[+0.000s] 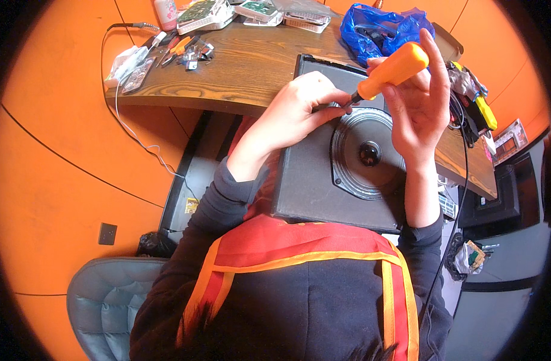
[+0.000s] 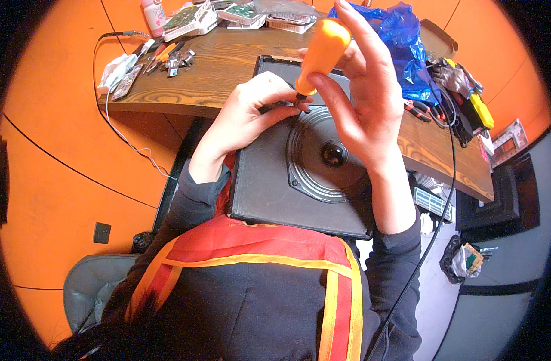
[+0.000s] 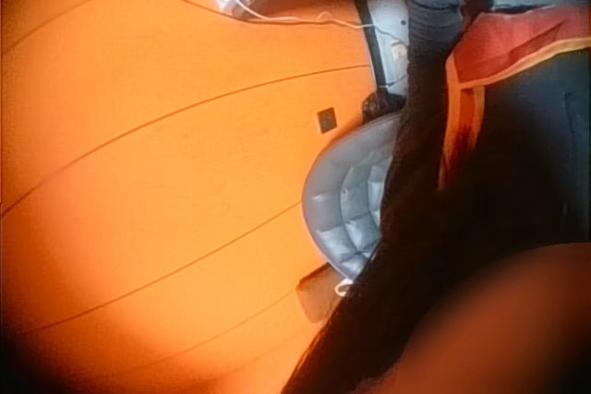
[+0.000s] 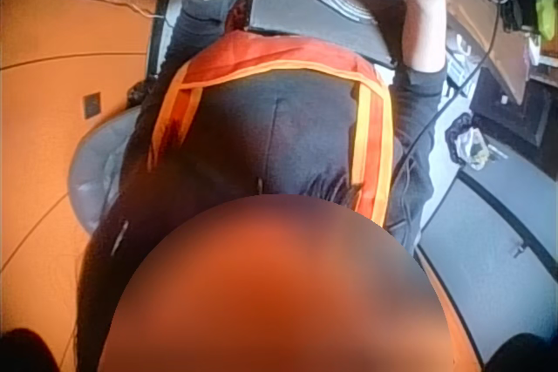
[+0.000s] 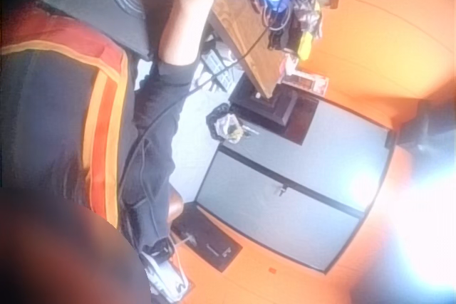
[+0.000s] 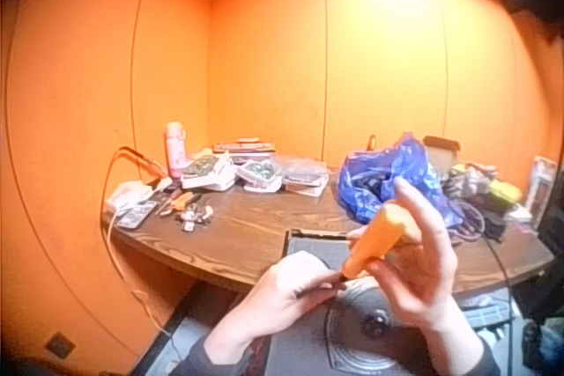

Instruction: The person uses a screwdriver to remove screws from the back and front of a small black speaker. They remove the front grille to expose the speaker cones and continue unscrewing the front panel.

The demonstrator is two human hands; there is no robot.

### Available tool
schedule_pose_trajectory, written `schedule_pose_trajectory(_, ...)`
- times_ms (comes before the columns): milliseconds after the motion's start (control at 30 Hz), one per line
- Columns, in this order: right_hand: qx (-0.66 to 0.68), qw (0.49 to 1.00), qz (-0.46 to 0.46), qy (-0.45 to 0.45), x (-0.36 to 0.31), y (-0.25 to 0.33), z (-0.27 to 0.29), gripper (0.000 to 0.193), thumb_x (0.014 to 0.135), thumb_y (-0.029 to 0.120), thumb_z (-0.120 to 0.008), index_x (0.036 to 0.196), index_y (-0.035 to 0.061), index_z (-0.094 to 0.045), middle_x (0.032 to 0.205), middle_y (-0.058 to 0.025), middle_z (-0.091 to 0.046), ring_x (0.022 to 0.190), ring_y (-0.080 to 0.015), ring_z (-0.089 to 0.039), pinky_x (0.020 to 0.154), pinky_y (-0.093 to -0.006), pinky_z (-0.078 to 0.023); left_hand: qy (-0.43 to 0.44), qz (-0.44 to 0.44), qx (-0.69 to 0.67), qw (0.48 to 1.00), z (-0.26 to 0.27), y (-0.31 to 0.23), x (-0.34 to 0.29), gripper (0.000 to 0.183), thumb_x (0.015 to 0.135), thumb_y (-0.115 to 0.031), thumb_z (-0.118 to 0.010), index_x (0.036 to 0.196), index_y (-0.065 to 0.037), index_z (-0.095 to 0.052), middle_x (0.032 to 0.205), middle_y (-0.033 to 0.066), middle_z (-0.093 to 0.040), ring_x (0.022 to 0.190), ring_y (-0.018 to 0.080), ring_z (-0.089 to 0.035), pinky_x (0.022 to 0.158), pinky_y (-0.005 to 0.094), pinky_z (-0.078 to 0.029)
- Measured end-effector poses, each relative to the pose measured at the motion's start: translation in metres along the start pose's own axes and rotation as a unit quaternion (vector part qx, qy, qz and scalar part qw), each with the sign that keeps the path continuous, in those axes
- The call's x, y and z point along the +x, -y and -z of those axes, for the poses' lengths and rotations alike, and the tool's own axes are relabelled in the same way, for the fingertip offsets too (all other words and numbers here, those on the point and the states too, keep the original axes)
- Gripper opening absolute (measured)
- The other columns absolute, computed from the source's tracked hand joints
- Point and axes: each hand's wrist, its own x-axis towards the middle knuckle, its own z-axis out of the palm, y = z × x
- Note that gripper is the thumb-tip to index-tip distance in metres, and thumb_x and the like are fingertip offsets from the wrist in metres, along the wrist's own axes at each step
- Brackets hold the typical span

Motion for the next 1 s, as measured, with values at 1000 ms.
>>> schedule_pose_trajectory(1000, 0.063, 0.998, 0.006, 0.018, 0.002, 0.000, -0.010, 0.076, 0.084, -0.008, -0.052, 0.144, 0.0104, -0.009, 0.106, -0.0231, -0.057, 0.100, -0.0276, -0.058, 0.086, -0.0400, -0.047, -0.003, 0.094, -0.054, 0.994, 0.002, -0.008, 0.002, 0.014, 0.073, -0.012, -0.071, 0.086, -0.005, -0.069, 0.081, 0.0091, -0.066, 0.078, 0.0222, -0.063, 0.071, 0.0312, -0.049)
